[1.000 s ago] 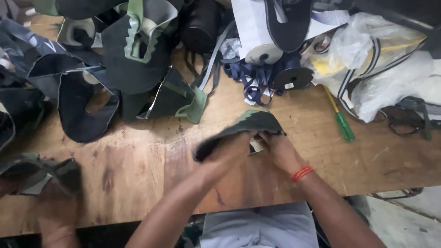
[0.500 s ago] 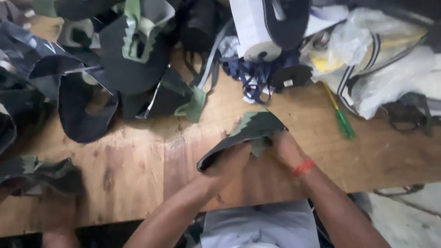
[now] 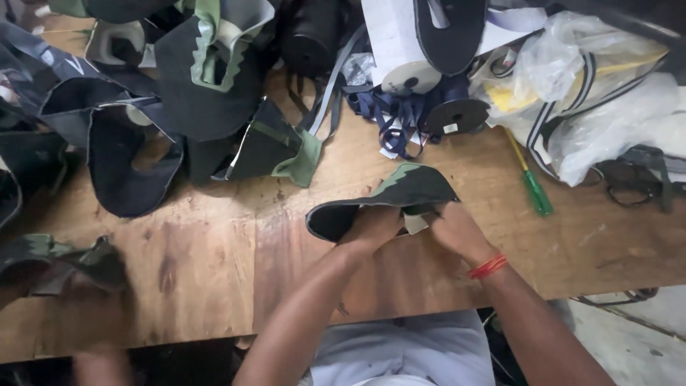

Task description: Inspect and organize various shoe upper components on a workbench.

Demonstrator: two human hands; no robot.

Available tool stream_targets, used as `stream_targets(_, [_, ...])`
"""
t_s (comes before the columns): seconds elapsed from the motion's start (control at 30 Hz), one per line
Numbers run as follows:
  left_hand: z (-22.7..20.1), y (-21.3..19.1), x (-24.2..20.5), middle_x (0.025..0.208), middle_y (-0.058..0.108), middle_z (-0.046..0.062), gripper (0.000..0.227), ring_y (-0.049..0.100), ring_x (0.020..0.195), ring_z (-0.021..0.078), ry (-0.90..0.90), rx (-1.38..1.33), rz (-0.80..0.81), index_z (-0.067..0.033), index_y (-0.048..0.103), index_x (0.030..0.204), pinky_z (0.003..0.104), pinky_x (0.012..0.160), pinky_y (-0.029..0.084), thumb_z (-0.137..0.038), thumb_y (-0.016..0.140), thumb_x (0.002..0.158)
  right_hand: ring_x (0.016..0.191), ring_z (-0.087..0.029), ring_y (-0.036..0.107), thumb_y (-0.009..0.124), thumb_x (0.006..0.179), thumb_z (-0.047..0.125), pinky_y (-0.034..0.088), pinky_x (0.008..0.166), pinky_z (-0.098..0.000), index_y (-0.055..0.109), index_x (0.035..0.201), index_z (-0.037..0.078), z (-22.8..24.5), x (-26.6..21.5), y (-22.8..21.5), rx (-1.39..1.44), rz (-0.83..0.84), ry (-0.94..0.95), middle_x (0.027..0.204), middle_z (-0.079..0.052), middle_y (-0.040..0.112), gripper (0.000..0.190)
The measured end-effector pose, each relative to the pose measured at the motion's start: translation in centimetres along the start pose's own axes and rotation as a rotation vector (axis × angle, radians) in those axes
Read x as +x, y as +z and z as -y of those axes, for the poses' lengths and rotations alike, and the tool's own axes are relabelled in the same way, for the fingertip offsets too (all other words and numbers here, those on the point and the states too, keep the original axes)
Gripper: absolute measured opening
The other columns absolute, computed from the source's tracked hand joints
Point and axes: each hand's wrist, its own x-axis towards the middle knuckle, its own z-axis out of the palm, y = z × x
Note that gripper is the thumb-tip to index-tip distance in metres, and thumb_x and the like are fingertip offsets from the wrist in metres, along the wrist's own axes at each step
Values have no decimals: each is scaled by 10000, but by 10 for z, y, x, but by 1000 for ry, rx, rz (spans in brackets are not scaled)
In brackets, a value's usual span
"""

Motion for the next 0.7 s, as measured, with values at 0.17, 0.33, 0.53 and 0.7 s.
stream_targets(0.17, [-11, 0, 3, 1260, 587, 204, 469, 491, 1209, 418, -244, 5, 83, -47, 633, 1243, 521, 1012, 384, -133, 664, 784, 1066, -403, 686, 580, 844, 118, 536, 867, -452, 715, 1185, 80, 2, -1, -6, 76, -18, 16, 1103, -243, 714, 369])
stream_targets(0.33, [-1, 22, 1, 1208, 570, 216, 412, 505, 1140, 432, -427, 6, -8, -92, 670, 1214, 532, 976, 430, -83, 646, 803, 1006, -424, 685, 613, 814, 121, 551, 831, -481, 737, 1158, 97, -8, 6, 2, -57, -1, 27, 1047, -257, 706, 367])
stream_targets(0.53, [-9, -5, 4, 1163, 609, 125, 322, 551, 1079, 393, -179, 58, -373, -94, 684, 1129, 522, 816, 463, -92, 629, 812, 959, -478, 654, 620, 837, 114, 531, 820, -544, 730, 1104, 74, -34, 0, 16, -231, -115, -212, 1001, -264, 701, 292])
stream_targets(0.7, [11, 21, -1, 1089, 588, 142, 261, 578, 995, 379, -38, 288, -376, -76, 678, 1103, 525, 802, 497, -180, 658, 864, 870, -467, 667, 644, 785, 123, 533, 787, -542, 744, 1084, 62, -38, -4, 19, -210, -1, -307, 947, -248, 714, 320])
